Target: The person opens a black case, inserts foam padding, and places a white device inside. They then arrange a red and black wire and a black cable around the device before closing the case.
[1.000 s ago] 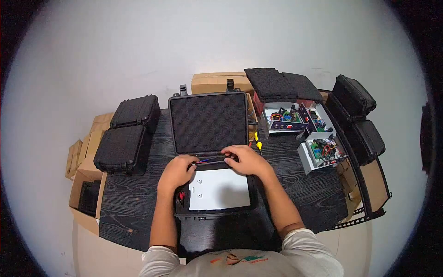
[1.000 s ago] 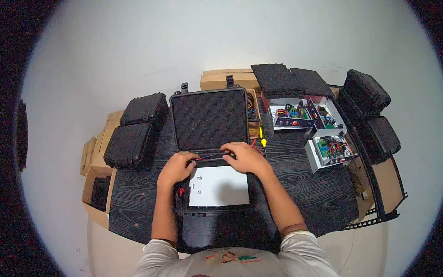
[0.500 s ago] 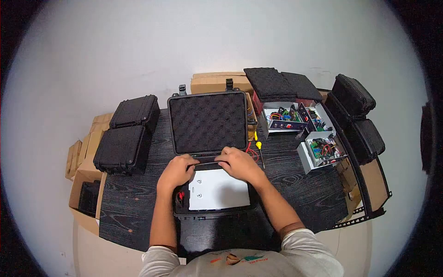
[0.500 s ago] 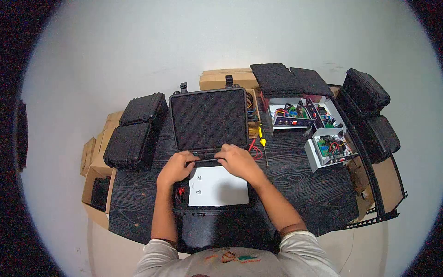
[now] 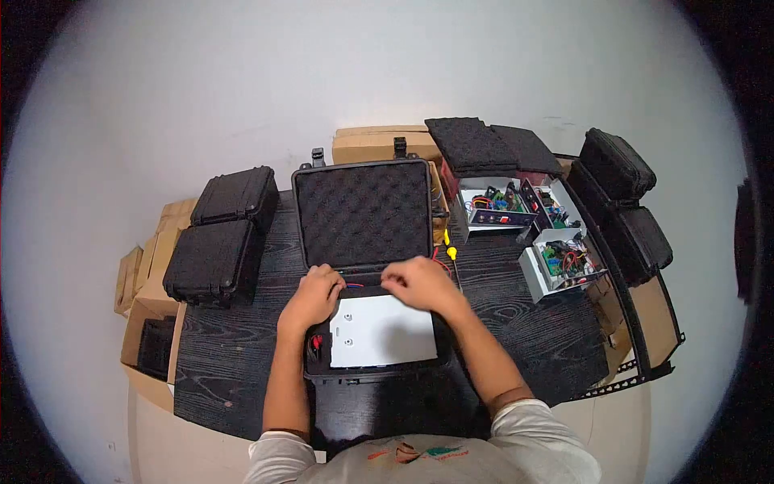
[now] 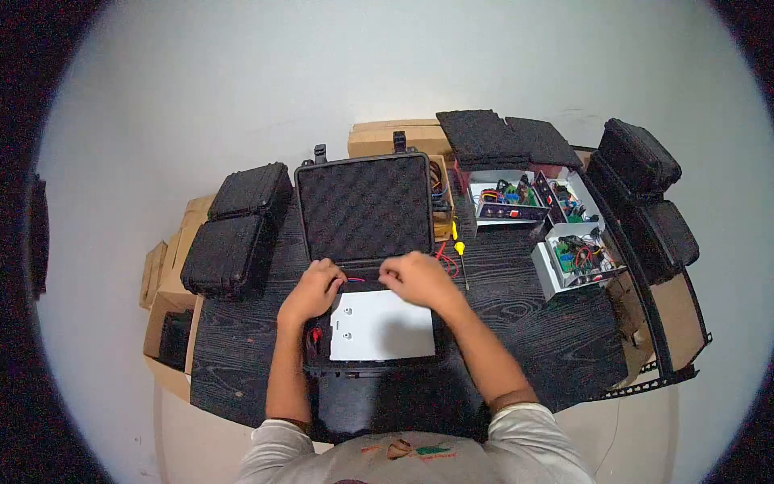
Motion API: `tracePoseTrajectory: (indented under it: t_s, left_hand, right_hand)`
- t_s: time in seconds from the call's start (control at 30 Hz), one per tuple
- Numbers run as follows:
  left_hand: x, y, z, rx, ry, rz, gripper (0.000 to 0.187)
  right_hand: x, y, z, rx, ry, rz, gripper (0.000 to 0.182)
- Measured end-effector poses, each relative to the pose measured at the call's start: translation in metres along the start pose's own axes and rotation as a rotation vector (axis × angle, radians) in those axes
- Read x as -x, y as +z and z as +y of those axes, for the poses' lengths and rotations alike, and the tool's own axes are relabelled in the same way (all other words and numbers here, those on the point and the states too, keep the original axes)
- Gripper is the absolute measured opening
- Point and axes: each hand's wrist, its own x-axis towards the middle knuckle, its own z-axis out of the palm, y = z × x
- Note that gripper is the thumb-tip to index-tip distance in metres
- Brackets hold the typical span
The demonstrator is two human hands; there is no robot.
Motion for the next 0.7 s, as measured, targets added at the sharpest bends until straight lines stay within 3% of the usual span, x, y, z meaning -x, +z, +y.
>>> tracePoseTrajectory:
  t_s: [0.03,0.13,0.2,0.27,0.37,0.53,0.6,0.7]
  left_hand:
    - [0.001,0.002,0.001,0.004,-0.022,-0.005,0.014]
    - [0.005,0.003,0.007,-0.017,-0.046,-0.032,0.016]
    - [0.006,0.003,0.007,-0.022,-0.048,-0.035,0.017]
    - [0.005,0.003,0.006,-0.005,-0.039,-0.025,0.019]
    - [0.002,-0.002,-0.001,0.06,-0.029,-0.062,0.019]
    - [0.0,-0.002,-0.004,0.097,-0.012,-0.014,0.019]
    - [0.0,-0.002,-0.003,0.092,-0.01,-0.005,0.018]
    - [-0.001,-0.002,-0.001,0.077,-0.007,0.005,0.018]
  right_hand:
    - [-0.004,-0.01,0.001,-0.075,0.031,0.021,0.018]
    - [-0.014,-0.031,0.025,-0.021,0.084,0.504,0.014]
    - [-0.019,-0.048,0.049,0.099,0.071,0.632,0.018]
    - [-0.023,-0.053,0.069,0.255,0.072,0.634,0.021]
    - [-0.028,-0.046,0.11,0.282,0.107,0.458,0.023]
    - [-0.032,-0.063,0.109,0.175,0.252,0.53,0.021]
    - [-0.034,-0.058,0.121,-0.358,0.295,0.651,0.02]
    - [-0.023,-0.067,0.121,-0.585,0.314,0.828,0.021]
